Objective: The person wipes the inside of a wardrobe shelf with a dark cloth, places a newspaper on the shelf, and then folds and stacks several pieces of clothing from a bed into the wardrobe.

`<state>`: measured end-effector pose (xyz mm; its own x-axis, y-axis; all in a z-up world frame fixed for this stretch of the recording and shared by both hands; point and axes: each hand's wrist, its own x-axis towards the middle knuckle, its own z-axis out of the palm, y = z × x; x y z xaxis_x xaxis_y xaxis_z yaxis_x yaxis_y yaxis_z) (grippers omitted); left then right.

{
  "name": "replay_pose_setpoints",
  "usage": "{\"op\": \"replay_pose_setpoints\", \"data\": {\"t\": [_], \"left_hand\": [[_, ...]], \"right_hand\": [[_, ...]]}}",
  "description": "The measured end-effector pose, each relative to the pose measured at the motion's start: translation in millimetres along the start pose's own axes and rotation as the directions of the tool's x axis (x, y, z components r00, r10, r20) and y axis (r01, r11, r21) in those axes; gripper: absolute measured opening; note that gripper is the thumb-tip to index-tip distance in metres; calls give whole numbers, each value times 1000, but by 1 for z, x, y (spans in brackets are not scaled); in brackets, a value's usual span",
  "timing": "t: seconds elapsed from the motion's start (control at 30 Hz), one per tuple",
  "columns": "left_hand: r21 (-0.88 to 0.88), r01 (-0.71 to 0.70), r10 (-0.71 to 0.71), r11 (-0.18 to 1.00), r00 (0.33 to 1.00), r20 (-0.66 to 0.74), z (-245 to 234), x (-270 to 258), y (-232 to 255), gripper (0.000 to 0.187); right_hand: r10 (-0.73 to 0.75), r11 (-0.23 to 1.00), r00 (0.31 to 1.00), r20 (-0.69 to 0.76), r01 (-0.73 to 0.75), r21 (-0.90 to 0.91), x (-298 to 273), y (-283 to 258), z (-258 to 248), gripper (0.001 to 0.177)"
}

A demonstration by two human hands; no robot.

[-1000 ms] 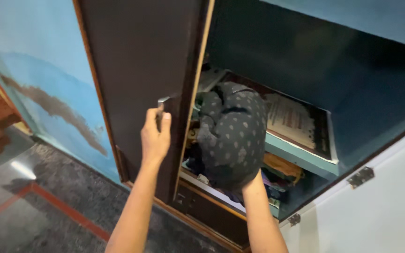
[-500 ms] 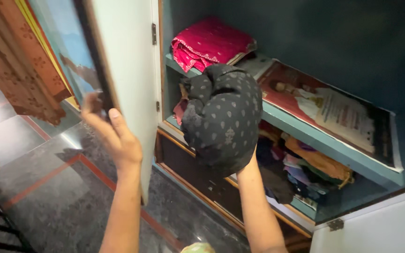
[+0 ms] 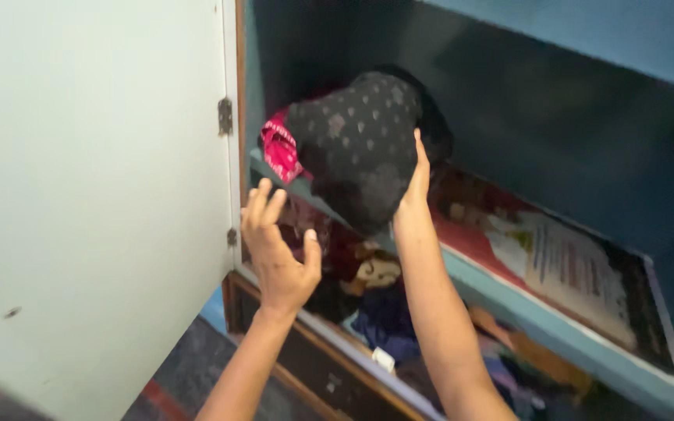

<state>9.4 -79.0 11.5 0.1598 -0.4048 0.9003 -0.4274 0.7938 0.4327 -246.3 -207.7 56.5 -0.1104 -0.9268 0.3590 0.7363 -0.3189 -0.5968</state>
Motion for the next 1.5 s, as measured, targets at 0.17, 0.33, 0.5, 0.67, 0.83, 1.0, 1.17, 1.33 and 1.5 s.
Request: {"op": "replay_pose_setpoints", "data": {"t": [0.17, 0.33, 0.5, 0.67, 0.83, 1.0, 1.17, 1.33, 1.5], "left_hand": [[-15, -26, 26, 1000, 999, 40, 80, 36, -28, 72], [50, 30, -35, 998, 994, 102, 141, 59, -65, 74], [154, 50, -80, 987, 976, 201, 185, 75, -109, 71], [268, 109, -170, 957, 962, 215, 228, 98, -154, 65], [264, 158, -220, 951, 949, 224, 254, 86, -182, 73], [441, 112, -266, 891, 914, 305, 269, 82, -207, 75], [447, 129, -291, 885, 903, 316, 277, 86, -213, 75], [430, 133, -292, 893, 898, 329, 267, 83, -213, 76], [299, 123, -242, 946, 883, 401, 248, 69, -211, 76]], "right_hand": [[-24, 999, 996, 86, 20, 45, 138, -10, -26, 67], [56, 977, 975, -215, -98, -191, 221, 29, -67, 82], [-443, 425, 819, -364, -166, -890, 211, 27, -85, 103], [-639, -257, 572, 514, 472, -843, 231, -12, -43, 80], [-317, -329, 698, 642, 554, -765, 261, 22, -14, 68], [-63, -474, 979, 194, 142, -869, 286, 97, -83, 83], [57, -508, 992, 116, 129, -852, 310, 92, -97, 82], [-161, -550, 906, 392, 247, -797, 274, 87, -74, 71], [-97, -587, 877, 471, 332, -738, 236, 91, -93, 66]]}}
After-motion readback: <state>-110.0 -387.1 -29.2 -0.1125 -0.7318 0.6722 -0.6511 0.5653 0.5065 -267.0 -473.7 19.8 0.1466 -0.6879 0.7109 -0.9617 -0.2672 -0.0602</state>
